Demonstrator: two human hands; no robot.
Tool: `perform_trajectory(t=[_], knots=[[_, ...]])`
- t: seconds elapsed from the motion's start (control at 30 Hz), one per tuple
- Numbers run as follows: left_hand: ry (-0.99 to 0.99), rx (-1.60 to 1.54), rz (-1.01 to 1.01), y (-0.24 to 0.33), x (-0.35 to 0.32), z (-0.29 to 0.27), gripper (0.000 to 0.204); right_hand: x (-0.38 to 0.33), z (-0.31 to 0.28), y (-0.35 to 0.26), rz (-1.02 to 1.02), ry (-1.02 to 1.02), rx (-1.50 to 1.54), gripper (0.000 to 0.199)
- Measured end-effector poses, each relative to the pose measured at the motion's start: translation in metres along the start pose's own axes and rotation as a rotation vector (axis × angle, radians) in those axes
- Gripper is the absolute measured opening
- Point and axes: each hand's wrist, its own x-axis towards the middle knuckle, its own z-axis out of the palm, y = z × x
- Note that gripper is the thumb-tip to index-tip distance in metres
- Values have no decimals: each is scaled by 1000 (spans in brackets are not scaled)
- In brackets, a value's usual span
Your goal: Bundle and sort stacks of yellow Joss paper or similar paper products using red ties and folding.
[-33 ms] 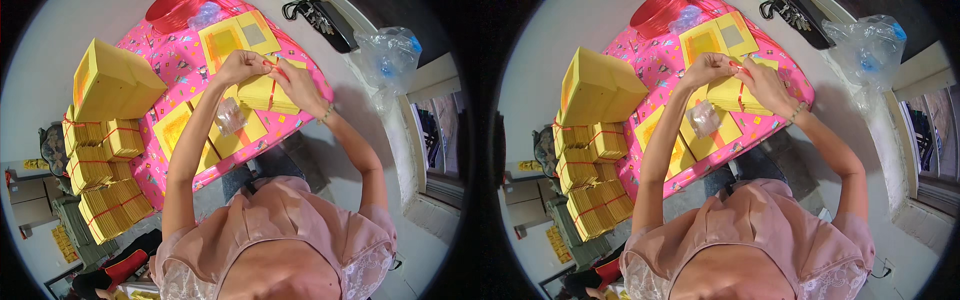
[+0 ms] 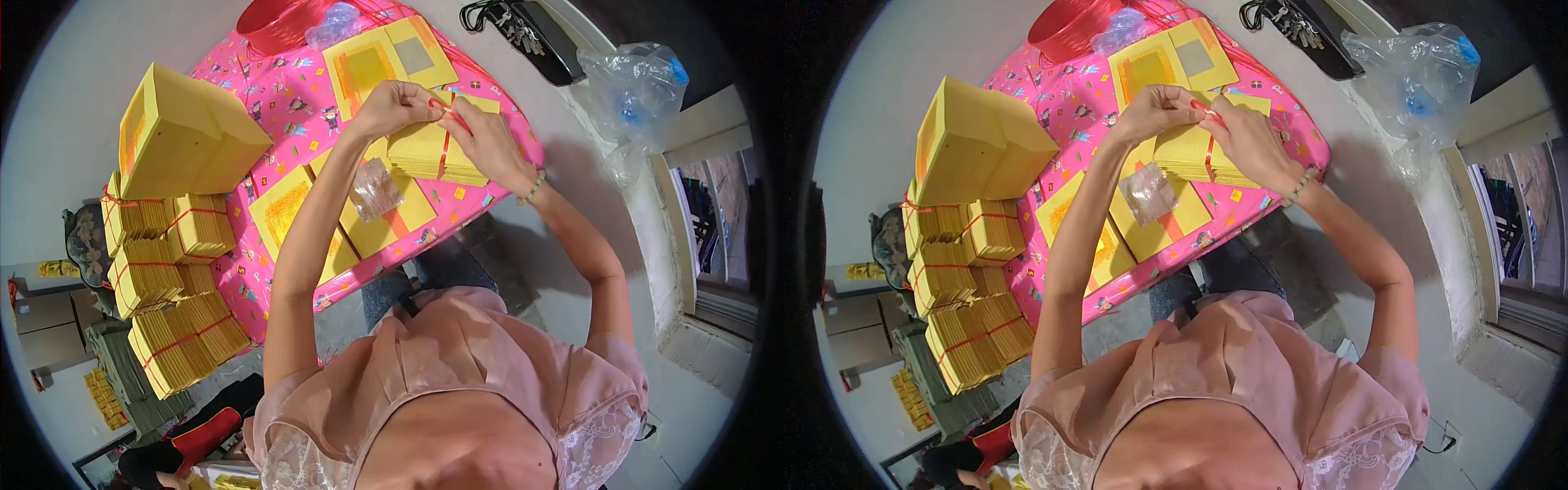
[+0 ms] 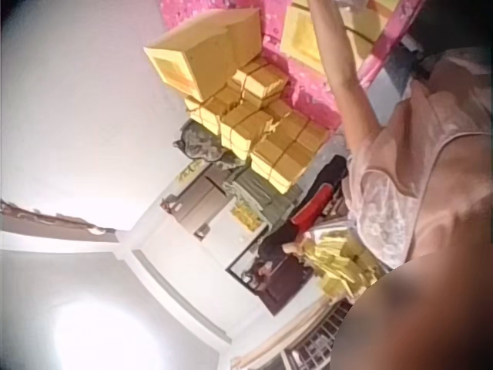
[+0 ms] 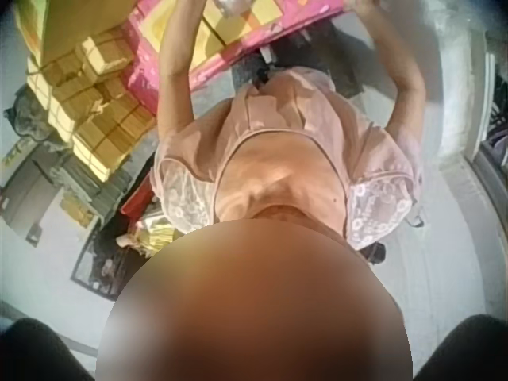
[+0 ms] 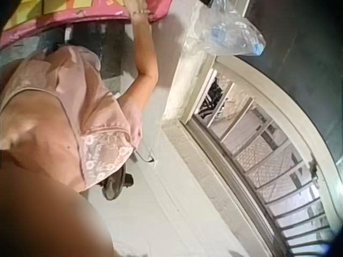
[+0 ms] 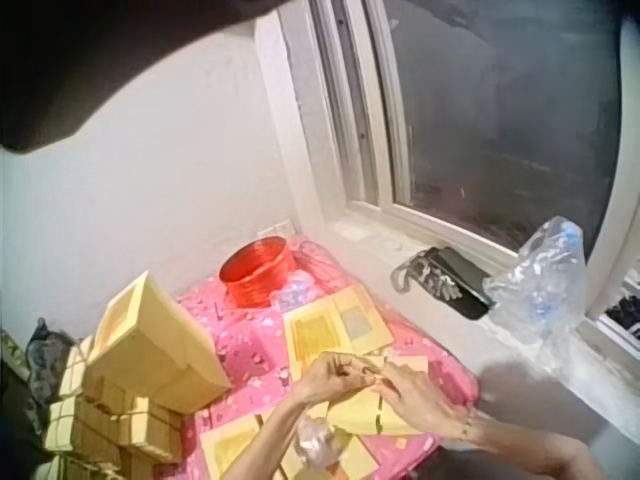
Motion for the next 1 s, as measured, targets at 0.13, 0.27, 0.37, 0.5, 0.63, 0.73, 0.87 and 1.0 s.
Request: perform_trajectory(t=[0.13, 0.27, 0.37, 0.5, 0.63, 0.73, 0.87, 1.0], knots=[[-25, 36, 48, -3, -5, -5, 8, 1, -10, -9, -73, -143, 146, 17], [-27, 57, 87, -3, -7, 3, 9, 17, -2, 20, -126, -3, 169, 15], [81, 250, 160, -1, -13, 10, 10, 26, 3, 33, -226, -7, 109, 15], [194, 509, 372, 3, -20, 20, 14, 25, 6, 33, -180, -61, 86, 13], [291, 763, 456, 4, -21, 31, 16, 21, 12, 32, -97, -17, 121, 13], [375, 854, 496, 1, -21, 32, 16, 20, 11, 31, -115, -20, 123, 13], [495, 658, 552, -8, -17, 34, 13, 26, 4, 36, -5, -91, 275, 12], [515, 618, 524, -11, -20, 36, 12, 40, 4, 48, -22, -174, 480, 14]])
